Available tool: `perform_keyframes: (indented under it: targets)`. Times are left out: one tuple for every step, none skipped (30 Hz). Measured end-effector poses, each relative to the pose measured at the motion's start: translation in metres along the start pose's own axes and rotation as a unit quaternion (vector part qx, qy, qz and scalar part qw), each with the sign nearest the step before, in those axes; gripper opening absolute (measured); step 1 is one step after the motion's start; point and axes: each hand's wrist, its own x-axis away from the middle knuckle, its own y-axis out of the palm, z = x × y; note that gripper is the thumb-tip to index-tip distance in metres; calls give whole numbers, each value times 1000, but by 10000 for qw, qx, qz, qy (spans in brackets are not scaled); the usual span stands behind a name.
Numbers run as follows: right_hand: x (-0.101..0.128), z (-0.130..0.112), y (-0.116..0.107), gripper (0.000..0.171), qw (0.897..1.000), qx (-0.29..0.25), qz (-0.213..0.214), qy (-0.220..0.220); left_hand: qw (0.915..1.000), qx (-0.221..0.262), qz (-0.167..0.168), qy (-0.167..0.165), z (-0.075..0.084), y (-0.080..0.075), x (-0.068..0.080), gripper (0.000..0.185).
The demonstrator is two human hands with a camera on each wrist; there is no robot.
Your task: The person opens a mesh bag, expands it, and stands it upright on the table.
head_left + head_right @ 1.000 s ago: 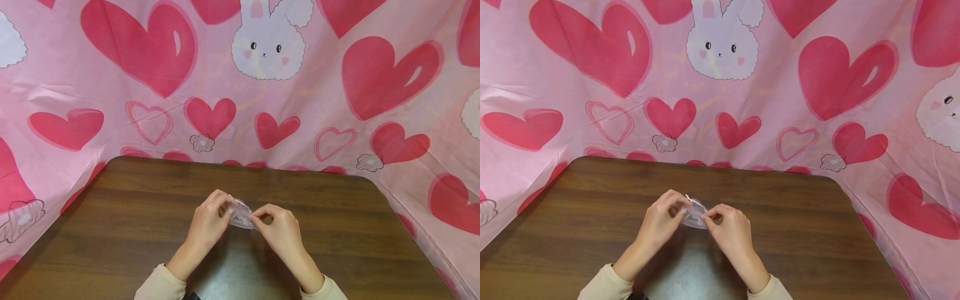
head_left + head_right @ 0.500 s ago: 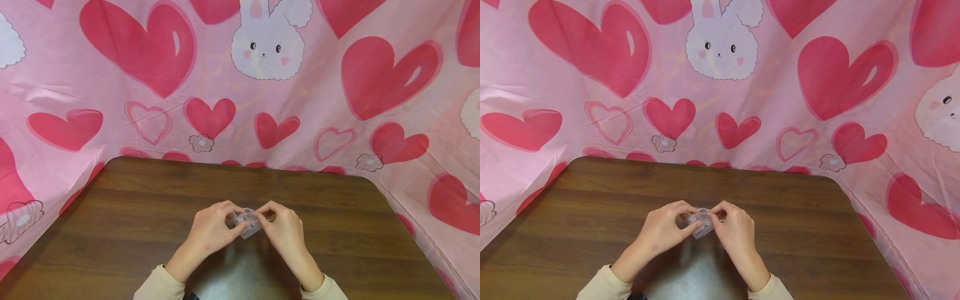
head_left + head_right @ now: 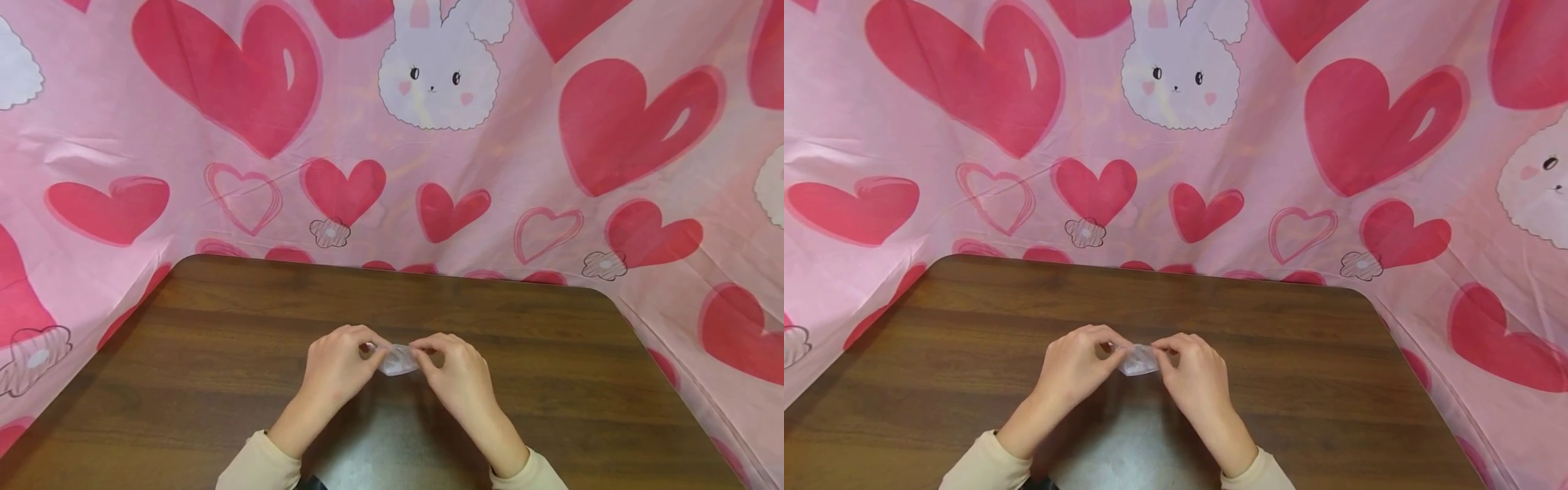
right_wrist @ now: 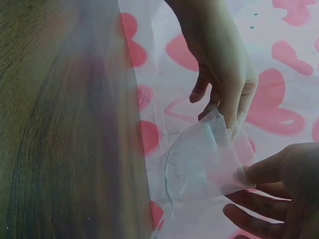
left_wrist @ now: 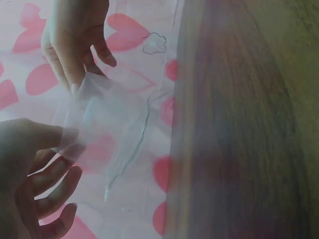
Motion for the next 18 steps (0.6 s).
perform_keyframes:
  targets:
    - [0, 0, 0, 11, 10000, 5, -17, 9, 10000, 13, 48, -8, -1, 0, 0, 11]
    - [0, 0, 0, 10, 10000, 2, -24, 16, 10000, 29, 80, -7, -1, 0, 0, 12]
    - [0, 0, 0, 10, 10000, -3, -21, 21, 9999, 35, 110, 1, -1, 0, 0, 13]
    - [0, 0, 0, 11, 10000, -5, -11, 20, 9999, 46, 129, 8, -2, 0, 0, 15]
    - [0, 0, 1, 11, 10000, 2, 8, 17, 9999, 57, 144, 11, -2, 0, -1, 16]
    - [0, 0, 1, 12, 10000, -5, 36, 11, 9999, 71, 154, 8, -2, 0, -1, 17]
    - [0, -1, 0, 13, 10000, -7, 62, 5, 9998, 87, 160, -1, -3, 0, -1, 19]
    - [0, -1, 0, 13, 10000, -9, 93, -5, 9998, 116, 163, -10, -3, 0, -1, 21]
    - [0, -1, 0, 14, 9999, -9, 127, -15, 9998, 139, 160, -18, -3, 0, -1, 22]
    - [0, -1, 0, 14, 9999, -13, 151, -23, 9998, 162, 152, -23, -3, 0, -2, 24]
    - [0, -2, 1, 15, 9998, -14, 176, -33, 9997, 180, 138, -29, -2, 0, -2, 25]
    - [0, -2, 1, 15, 9998, -17, 197, -46, 9997, 196, 118, -29, -2, 0, -2, 25]
    - [0, -2, 1, 16, 9997, -20, 218, -62, 9997, 207, 95, -18, -2, -1, -2, 26]
    - [0, -1, 1, 17, 9997, -26, 244, -77, 9998, 212, 68, -4, -2, -1, -2, 25]
    - [0, -1, 1, 17, 9996, -38, 267, -81, 9997, 222, 35, 5, -1, -1, -2, 24]
    - [0, -1, 1, 18, 9995, -33, 291, -80, 9997, 236, -4, 17, -1, -1, -2, 23]
    - [0, -1, 1, 18, 9995, -27, 315, -89, 9997, 235, -49, 38, -1, -1, -2, 21]
    - [0, 0, 1, 19, 9994, -16, 335, -87, 9997, 221, -97, 62, 0, -1, -1, 20]
